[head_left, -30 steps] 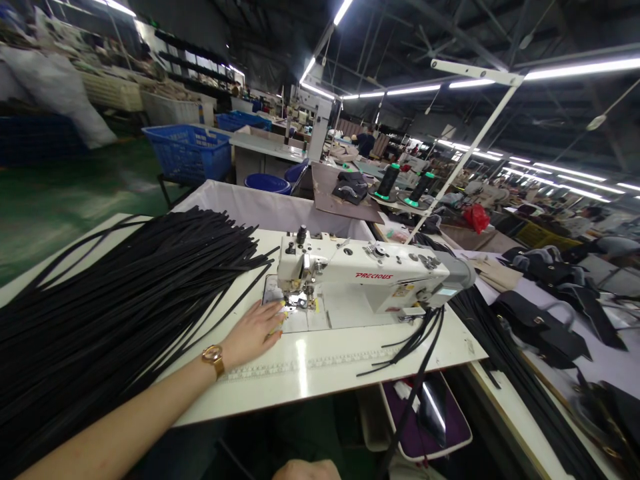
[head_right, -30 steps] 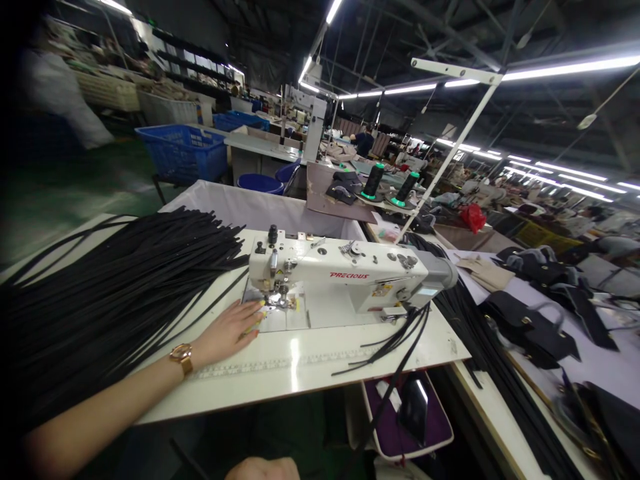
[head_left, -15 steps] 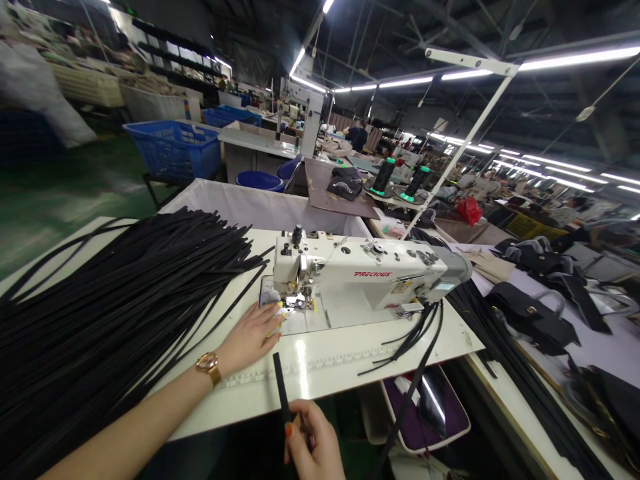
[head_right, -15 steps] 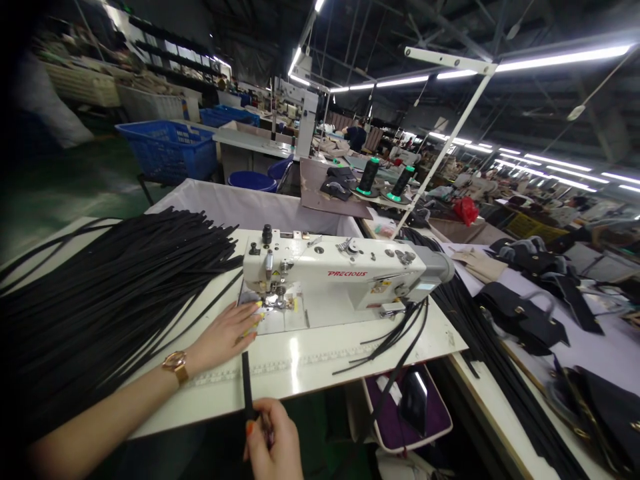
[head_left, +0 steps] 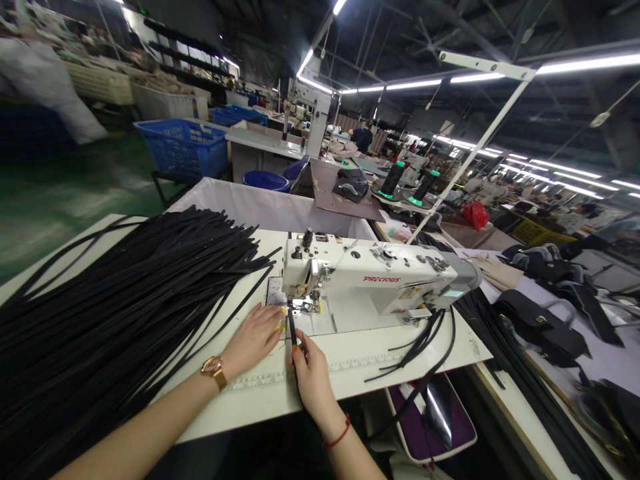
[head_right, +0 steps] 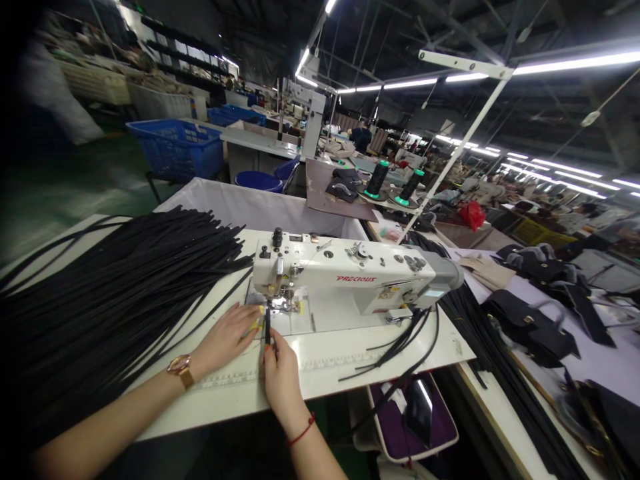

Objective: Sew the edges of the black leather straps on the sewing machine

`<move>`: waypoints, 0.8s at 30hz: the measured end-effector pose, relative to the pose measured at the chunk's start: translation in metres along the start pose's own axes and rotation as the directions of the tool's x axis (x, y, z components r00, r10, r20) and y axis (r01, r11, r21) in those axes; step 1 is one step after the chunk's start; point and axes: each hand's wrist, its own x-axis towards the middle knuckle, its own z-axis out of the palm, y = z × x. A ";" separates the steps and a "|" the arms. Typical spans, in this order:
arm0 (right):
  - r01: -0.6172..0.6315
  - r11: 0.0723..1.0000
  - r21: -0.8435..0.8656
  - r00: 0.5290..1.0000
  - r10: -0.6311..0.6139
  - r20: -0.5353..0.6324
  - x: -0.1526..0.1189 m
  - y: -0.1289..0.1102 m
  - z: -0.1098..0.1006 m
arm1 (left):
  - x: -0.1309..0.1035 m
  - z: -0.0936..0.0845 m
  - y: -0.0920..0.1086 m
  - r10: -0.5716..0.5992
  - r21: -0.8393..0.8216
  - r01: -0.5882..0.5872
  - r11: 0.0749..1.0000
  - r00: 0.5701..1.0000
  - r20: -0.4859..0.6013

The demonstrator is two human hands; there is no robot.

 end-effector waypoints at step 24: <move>0.026 0.995 -0.099 1.000 -0.027 -0.013 0.027 0.005 0.011 | 0.002 0.008 -0.005 0.057 0.003 -0.057 0.998 0.996 0.062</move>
